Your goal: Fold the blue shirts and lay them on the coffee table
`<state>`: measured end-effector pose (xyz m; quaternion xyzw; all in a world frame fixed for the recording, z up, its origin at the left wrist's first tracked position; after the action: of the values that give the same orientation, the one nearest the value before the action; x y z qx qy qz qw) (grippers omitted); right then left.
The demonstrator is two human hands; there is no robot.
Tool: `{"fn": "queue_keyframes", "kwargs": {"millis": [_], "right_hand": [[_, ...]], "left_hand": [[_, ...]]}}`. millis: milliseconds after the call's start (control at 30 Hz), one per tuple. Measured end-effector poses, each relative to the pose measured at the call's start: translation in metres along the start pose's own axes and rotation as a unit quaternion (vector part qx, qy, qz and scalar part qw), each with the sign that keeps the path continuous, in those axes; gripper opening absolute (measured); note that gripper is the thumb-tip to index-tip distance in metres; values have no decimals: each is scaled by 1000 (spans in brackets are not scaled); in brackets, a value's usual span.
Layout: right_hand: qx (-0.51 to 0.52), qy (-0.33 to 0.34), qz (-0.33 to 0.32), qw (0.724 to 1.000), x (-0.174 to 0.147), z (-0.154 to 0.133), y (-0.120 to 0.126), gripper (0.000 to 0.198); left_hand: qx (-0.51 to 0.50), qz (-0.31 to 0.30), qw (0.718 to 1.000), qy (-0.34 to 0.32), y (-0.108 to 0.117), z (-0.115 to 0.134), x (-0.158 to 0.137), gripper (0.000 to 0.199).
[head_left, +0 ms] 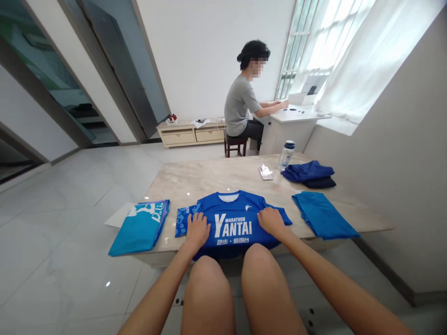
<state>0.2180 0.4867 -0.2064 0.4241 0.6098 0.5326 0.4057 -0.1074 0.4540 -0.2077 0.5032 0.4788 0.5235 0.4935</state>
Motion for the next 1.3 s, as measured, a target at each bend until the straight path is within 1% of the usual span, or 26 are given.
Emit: {"fn": "queue_keyframes", "kwargs": {"millis": [67, 167, 233, 300, 400, 467, 567, 700, 833, 933, 1000, 1067, 1133, 1167, 1233, 1267, 1300], "right_hand": [[8, 20, 3, 1000, 5, -4, -2, 53], [17, 5, 12, 1000, 9, -3, -25, 61], [17, -19, 35, 999, 10, 3, -42, 66], [14, -31, 58, 998, 15, 11, -53, 69], [13, -30, 67, 997, 33, 24, -56, 72], [16, -25, 68, 997, 54, 31, -52, 73], [20, -24, 66, 997, 90, 39, -47, 74], [28, -22, 76, 996, 142, 52, -49, 75], [38, -6, 76, 996, 194, 72, -49, 78], [36, 1, 59, 998, 226, 87, -40, 81], [35, 2, 51, 998, 238, 89, -33, 83], [27, 0, 64, 998, 236, 82, -26, 83], [13, 25, 97, 995, 216, 65, -23, 81], [8, 52, 116, 992, 198, 53, -23, 79], [3, 113, 143, 983, 152, 30, -29, 75], [3, 126, 149, 981, 126, 23, -34, 74], [6, 125, 148, 981, 101, 20, -41, 74]], "left_hand": [[-11, -2, 1000, -12, -3, -1, -1, 50], [-31, -22, 999, 28, -20, -8, 0, 58], [-34, -6, 997, 62, -31, -13, 3, 60], [-37, 16, 996, 76, -37, -15, 8, 62], [-45, 21, 996, 77, -38, -14, 25, 63], [-51, 15, 995, 79, -36, -12, 44, 64], [-62, 7, 994, 92, -37, -12, 81, 64], [-76, 8, 992, 98, -48, -13, 138, 66], [-87, 12, 992, 90, -56, -19, 194, 68], [-82, 3, 994, 69, -51, -25, 231, 70], [-74, -14, 996, 55, -44, -25, 245, 71], [-64, -18, 996, 52, -38, -21, 243, 71], [-58, 5, 997, 43, -32, -11, 220, 70], [-59, 21, 998, 29, -30, -6, 200, 69], [-73, 45, 996, -22, -31, 4, 148, 69], [-83, 44, 995, -43, -34, 4, 119, 70], [-88, 39, 994, -49, -38, 2, 91, 69]]}}
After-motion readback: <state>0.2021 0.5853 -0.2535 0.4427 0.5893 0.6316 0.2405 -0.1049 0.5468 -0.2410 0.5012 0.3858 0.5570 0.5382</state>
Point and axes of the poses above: each hand's wrist, its own x-axis towards the middle knuckle, its own y-axis out of the back of the hand, z = x × y, the point moved 4 cm from there along x, towards the middle knuckle, and after that the axes turned 10 degrees about y, right-handed, at the moved point
